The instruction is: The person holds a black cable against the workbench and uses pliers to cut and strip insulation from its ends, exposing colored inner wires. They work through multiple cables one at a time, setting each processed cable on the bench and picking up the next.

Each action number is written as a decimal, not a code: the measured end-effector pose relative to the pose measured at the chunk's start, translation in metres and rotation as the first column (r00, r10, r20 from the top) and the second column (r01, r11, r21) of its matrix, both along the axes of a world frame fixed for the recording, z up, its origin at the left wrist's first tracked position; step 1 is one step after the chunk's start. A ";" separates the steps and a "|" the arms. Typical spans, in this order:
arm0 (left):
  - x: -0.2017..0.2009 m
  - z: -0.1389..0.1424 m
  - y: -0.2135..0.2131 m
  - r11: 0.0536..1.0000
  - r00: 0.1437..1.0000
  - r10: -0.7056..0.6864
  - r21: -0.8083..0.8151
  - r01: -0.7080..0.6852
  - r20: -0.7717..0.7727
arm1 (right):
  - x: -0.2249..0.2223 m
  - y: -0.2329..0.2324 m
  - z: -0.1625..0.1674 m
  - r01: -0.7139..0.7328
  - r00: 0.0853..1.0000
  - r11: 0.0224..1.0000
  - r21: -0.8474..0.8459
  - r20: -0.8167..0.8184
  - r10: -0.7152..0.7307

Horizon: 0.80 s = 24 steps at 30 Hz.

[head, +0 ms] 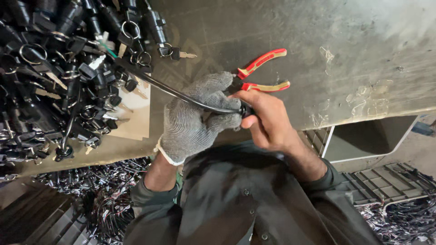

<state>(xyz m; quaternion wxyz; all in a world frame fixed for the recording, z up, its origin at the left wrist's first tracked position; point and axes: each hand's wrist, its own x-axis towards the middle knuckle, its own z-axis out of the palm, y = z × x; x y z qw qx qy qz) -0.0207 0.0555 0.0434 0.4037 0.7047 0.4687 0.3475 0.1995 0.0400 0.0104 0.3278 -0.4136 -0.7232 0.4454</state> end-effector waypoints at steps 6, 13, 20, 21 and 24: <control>0.010 0.002 -0.015 0.992 0.992 0.114 -0.058 -0.111 0.055 | 0.001 -0.009 -0.001 0.035 0.980 0.954 -0.298 -0.175 -0.090; 0.022 -0.005 -0.014 0.994 0.996 0.084 -0.075 -0.080 0.042 | 0.010 -0.016 -0.028 -0.036 0.958 0.890 -0.454 -0.269 -0.099; 0.009 -0.016 -0.006 0.983 0.955 -0.181 0.071 0.168 0.236 | -0.003 -0.010 -0.017 -0.042 0.950 0.953 -0.299 -0.307 -0.054; 0.008 -0.016 -0.005 0.982 0.947 -0.189 0.062 0.179 0.259 | -0.003 -0.007 -0.013 -0.062 0.955 0.959 -0.277 -0.294 -0.023; 0.005 -0.018 0.000 0.967 0.890 -0.243 0.021 0.254 0.385 | 0.003 0.000 -0.008 -0.279 0.900 0.866 -0.416 -0.427 0.085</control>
